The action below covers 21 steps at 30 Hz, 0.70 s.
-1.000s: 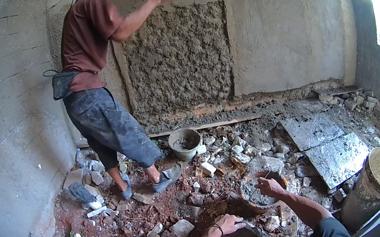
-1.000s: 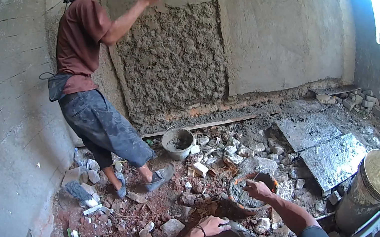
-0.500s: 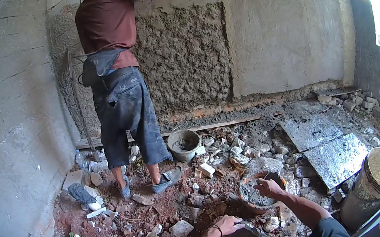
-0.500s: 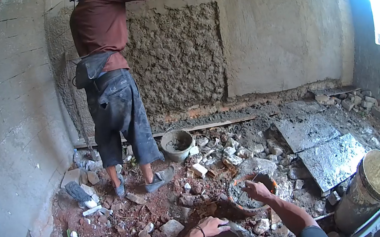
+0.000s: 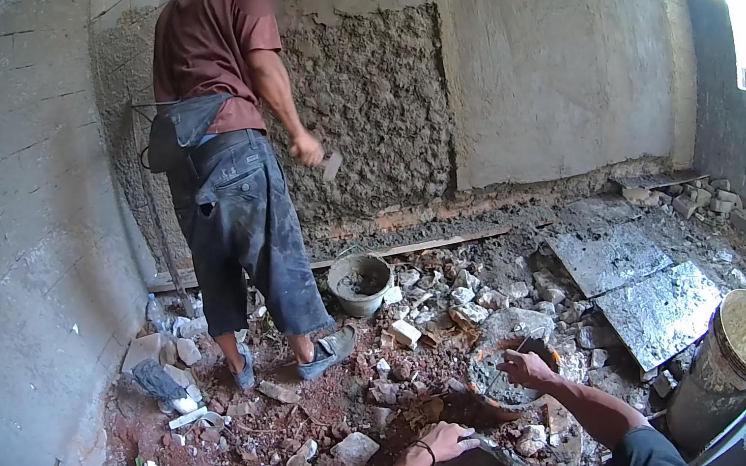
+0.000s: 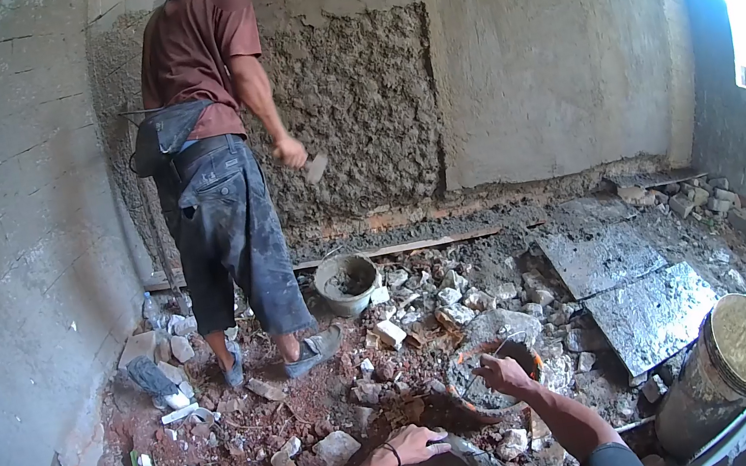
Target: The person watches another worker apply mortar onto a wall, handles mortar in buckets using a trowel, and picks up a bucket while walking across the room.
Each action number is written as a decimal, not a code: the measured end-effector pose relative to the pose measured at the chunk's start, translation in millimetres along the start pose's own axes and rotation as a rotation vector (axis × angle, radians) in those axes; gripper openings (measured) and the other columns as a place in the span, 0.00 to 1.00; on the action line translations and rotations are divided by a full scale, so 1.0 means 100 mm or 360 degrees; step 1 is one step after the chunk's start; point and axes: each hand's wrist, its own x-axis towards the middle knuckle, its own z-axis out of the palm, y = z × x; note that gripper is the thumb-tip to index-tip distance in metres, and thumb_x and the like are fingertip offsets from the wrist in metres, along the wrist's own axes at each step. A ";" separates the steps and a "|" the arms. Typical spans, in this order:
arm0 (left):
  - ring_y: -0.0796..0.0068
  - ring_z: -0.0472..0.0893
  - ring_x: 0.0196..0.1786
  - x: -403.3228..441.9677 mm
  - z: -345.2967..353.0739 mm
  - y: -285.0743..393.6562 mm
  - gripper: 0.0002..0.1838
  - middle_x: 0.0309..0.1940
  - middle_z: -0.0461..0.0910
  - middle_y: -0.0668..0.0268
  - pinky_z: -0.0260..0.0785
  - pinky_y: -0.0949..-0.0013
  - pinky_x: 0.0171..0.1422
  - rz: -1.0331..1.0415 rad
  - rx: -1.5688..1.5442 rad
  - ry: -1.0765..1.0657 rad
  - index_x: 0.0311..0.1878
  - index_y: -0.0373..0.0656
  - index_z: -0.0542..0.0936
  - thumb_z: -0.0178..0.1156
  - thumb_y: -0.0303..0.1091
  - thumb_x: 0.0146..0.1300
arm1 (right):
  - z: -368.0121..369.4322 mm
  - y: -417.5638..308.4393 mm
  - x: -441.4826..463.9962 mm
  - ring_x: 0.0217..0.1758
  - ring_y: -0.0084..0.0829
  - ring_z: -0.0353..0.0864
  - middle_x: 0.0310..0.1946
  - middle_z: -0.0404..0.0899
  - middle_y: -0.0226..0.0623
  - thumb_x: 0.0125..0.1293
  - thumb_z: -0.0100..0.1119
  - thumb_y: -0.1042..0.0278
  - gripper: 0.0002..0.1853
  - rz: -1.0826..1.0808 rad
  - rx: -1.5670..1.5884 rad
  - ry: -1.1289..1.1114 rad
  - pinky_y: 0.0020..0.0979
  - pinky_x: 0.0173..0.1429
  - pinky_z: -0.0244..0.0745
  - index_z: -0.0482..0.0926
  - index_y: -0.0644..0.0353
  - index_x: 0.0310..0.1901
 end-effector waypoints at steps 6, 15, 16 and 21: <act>0.47 0.79 0.45 -0.01 -0.04 0.03 0.24 0.42 0.80 0.52 0.71 0.55 0.51 0.0022 0.0020 0.0016 0.49 0.44 0.80 0.55 0.53 0.60 | 0.03 0.07 0.03 0.22 0.36 0.81 0.16 0.77 0.36 0.65 0.52 0.51 0.17 0.0091 -0.0016 -0.0062 0.37 0.28 0.72 0.72 0.58 0.30; 0.50 0.76 0.52 0.02 -0.07 0.04 0.28 0.50 0.77 0.53 0.68 0.60 0.59 -0.0081 0.0029 -0.0175 0.54 0.42 0.76 0.53 0.55 0.61 | 0.00 -0.01 0.00 0.21 0.37 0.81 0.16 0.77 0.37 0.64 0.54 0.53 0.16 0.0081 0.0068 -0.0026 0.36 0.26 0.73 0.72 0.58 0.31; 0.50 0.76 0.52 0.00 -0.11 0.09 0.28 0.49 0.77 0.53 0.68 0.60 0.59 -0.0096 0.0032 -0.0182 0.54 0.42 0.76 0.53 0.55 0.61 | 0.00 0.00 0.01 0.21 0.37 0.81 0.16 0.77 0.37 0.64 0.54 0.53 0.16 0.0082 0.0068 -0.0028 0.36 0.26 0.73 0.72 0.58 0.31; 0.50 0.76 0.52 -0.01 -0.12 0.10 0.27 0.49 0.77 0.53 0.68 0.60 0.58 -0.0104 0.0029 -0.0185 0.54 0.42 0.76 0.54 0.54 0.61 | 0.05 0.11 0.04 0.22 0.30 0.82 0.18 0.79 0.36 0.65 0.53 0.54 0.14 0.0026 -0.0040 -0.0069 0.31 0.26 0.73 0.73 0.59 0.35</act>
